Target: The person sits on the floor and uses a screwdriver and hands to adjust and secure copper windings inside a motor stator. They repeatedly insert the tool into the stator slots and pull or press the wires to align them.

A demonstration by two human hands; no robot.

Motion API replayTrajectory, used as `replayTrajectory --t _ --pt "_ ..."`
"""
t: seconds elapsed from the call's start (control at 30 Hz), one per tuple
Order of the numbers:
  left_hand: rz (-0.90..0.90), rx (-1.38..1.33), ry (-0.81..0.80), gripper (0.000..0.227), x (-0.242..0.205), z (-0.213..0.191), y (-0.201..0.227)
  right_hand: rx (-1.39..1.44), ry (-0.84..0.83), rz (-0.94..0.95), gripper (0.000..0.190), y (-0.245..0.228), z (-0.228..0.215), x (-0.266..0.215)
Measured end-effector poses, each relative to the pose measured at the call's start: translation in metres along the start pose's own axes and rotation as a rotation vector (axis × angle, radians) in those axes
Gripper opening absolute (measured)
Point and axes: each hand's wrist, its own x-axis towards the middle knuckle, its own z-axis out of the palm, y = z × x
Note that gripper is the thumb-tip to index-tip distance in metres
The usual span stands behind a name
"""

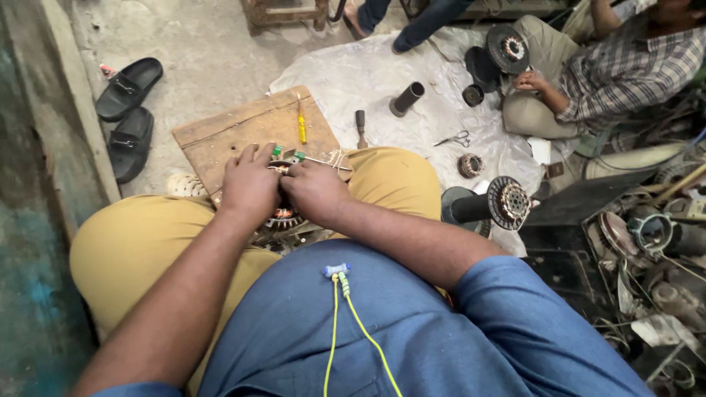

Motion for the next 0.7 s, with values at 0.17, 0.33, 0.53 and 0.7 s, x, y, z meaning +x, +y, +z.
replayTrajectory --t 0.17,0.33,0.53,0.7 --pt "-0.04 0.104 -0.059 0.02 0.005 -0.002 0.01 0.014 0.012 -0.018 0.009 0.004 0.0 -0.004" --pt "-0.067 0.134 -0.048 0.023 0.008 0.008 0.011 0.036 -0.025 0.007 0.011 0.003 -0.002 -0.006" --pt "-0.084 0.122 -0.046 0.022 0.006 0.01 0.012 0.077 -0.091 0.079 0.012 -0.001 -0.004 -0.004" --pt "-0.066 0.089 -0.098 0.019 -0.001 -0.009 0.003 0.105 -0.126 0.105 0.013 -0.003 -0.005 -0.004"
